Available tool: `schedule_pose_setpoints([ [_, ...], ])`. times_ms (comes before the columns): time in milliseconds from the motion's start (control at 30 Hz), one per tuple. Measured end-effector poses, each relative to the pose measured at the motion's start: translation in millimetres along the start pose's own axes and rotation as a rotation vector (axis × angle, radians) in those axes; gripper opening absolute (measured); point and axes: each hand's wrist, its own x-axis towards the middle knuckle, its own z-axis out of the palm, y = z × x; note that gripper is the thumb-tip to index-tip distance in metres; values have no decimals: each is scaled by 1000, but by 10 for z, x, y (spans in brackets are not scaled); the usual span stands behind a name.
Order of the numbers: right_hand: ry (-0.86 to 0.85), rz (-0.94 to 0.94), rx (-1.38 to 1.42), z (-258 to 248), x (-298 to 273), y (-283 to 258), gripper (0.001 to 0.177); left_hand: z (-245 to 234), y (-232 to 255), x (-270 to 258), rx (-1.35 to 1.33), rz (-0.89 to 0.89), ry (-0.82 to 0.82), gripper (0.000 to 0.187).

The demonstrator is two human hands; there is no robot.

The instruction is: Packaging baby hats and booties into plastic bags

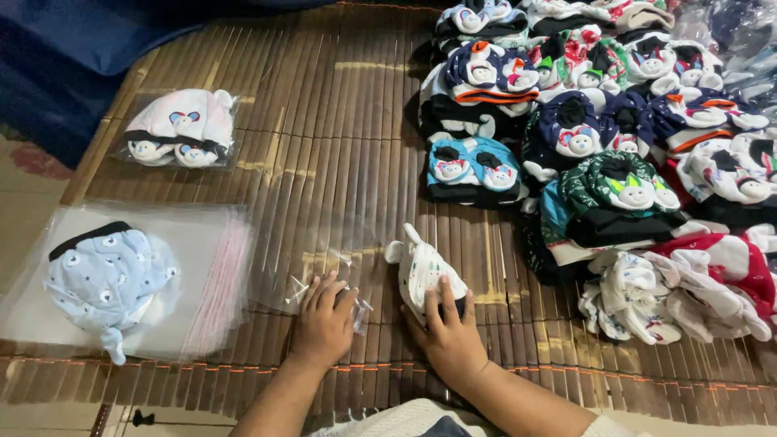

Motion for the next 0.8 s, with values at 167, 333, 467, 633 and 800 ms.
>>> schedule_pose_setpoints([
  [167, 12, -8, 36, 40, -63, 40, 49, -34, 9, 5, -33, -4, -37, 36],
  [333, 22, -20, 61, 18, -87, 113, 42, 9, -23, -61, -14, -13, -188, 67],
  [467, -11, -58, 151, 18, -114, 209, 30, 19, 2, -34, 30, -22, -261, 80],
  [633, -15, -59, 199, 1, -113, 297, 31, 122, 112, -4, 140, -66, -308, 64],
  [800, 41, -53, 336, 18, -177, 451, 30, 204, 151, 59, 86, 15, -153, 23],
])
